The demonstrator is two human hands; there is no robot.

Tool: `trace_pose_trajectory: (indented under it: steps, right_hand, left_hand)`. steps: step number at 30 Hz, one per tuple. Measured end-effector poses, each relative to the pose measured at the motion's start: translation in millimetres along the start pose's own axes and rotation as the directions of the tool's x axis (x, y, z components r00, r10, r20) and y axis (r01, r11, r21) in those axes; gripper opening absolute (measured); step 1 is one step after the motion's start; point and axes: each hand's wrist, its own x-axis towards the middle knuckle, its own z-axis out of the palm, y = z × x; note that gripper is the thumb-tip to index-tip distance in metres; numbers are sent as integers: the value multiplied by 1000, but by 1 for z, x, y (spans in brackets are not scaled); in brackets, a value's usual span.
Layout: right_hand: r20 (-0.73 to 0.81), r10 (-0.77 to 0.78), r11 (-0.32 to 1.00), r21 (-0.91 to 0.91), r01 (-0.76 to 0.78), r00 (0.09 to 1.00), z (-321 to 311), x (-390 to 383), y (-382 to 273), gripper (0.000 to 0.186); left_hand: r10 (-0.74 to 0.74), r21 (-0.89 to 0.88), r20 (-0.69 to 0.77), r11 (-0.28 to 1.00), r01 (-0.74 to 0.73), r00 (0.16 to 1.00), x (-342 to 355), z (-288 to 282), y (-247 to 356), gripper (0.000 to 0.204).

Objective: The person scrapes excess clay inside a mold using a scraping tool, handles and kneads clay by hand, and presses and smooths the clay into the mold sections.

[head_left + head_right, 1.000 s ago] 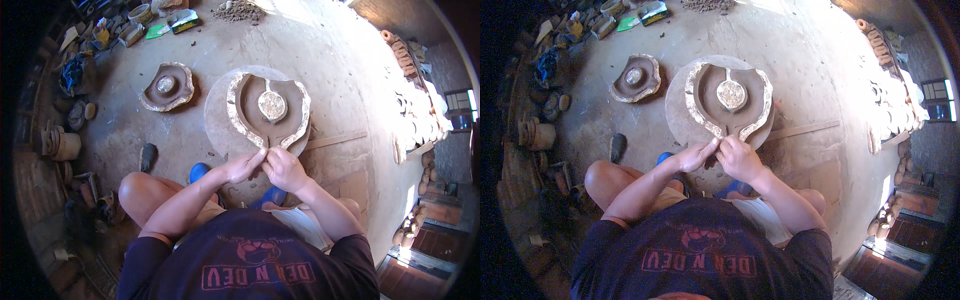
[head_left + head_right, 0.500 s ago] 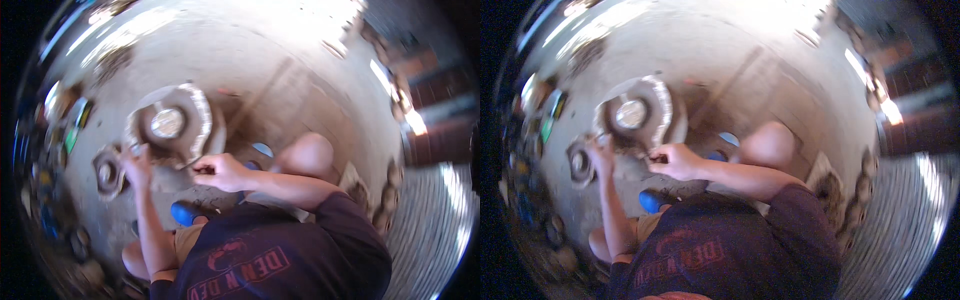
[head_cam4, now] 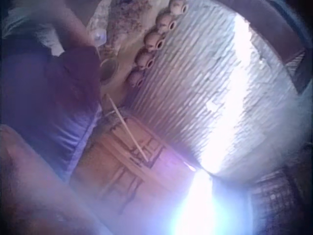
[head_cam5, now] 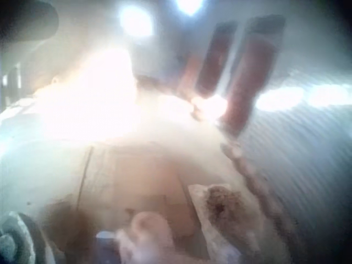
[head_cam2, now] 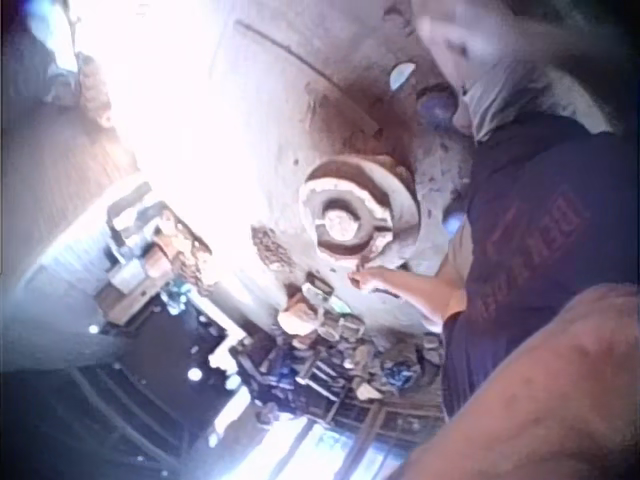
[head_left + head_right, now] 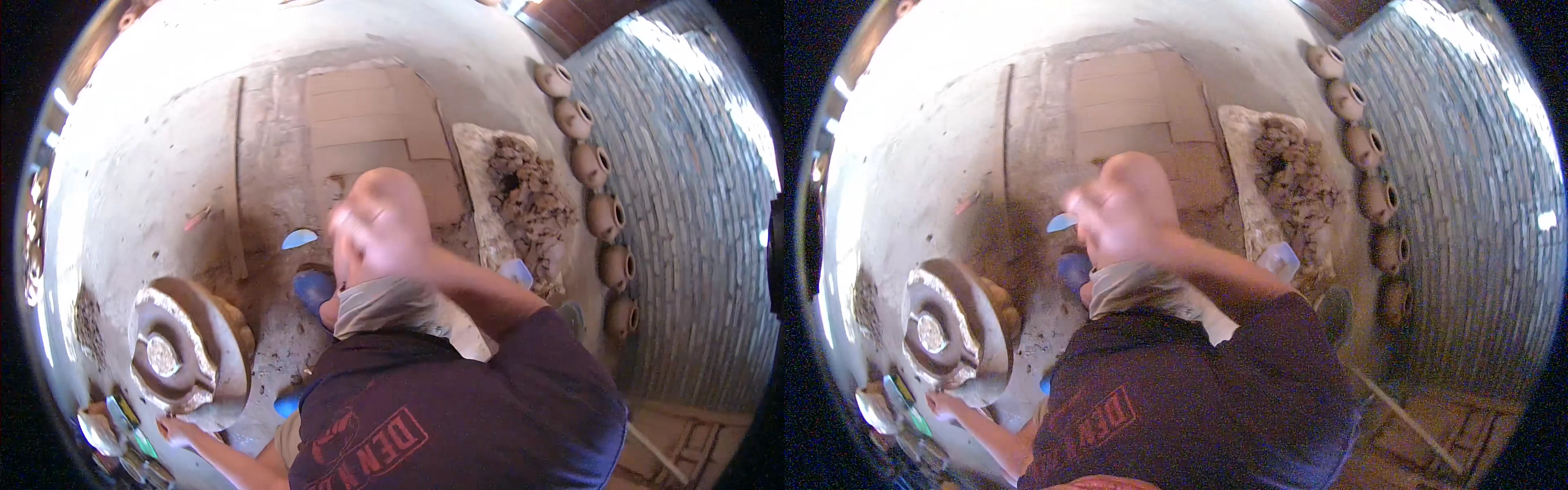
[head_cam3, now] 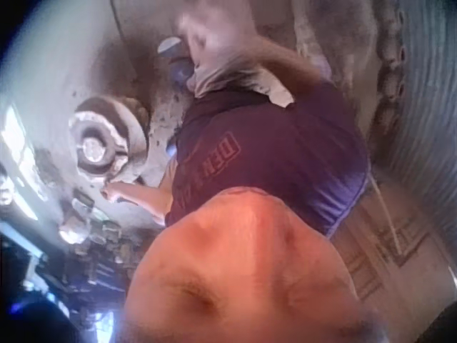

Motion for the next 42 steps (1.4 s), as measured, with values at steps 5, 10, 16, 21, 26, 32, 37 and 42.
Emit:
trace_pose_trajectory:
  steps: [5, 10, 16, 21, 26, 32, 37, 42]
  right_hand:
    - [-651, 55, 997, -5, -77, 757, -239, 5, 104, 32]
    - [-855, 217, 294, -403, -867, 471, -429, -106, 301, 45]
    - [-989, 134, -13, -64, -998, 62, -523, -165, 342, 69]
    - [-969, 239, -85, -90, -992, 67, -499, -97, 300, 71]
    - [-968, 224, -118, -139, -983, 110, -507, -104, 302, 49]
    - [-722, 111, -520, -628, -579, 683, -596, -185, 374, 22]
    - [-745, 247, -324, -666, -672, 620, -553, -165, 386, 50]
    - [-802, 380, -465, -596, -655, 460, -544, -134, 363, 58]
  left_hand:
    - [100, 160, -105, 984, -82, 989, -27, -4, 47, 57]
    - [54, 194, -69, 980, -39, 996, -110, 9, 51, 61]
    - [-41, 231, 16, 972, 36, 999, -211, 41, 55, 65]
    - [-75, 241, -96, 966, 96, 993, -214, 8, 81, 69]
    - [-139, 271, -103, 949, 163, 985, -234, 23, 91, 73]
    - [-226, 255, -95, 936, 243, 969, -244, 62, 91, 77]
    - [-176, 251, -194, 942, 222, 965, -220, 40, 108, 81]
    - [-293, 404, -53, 868, 289, 955, -240, 22, 159, 103]
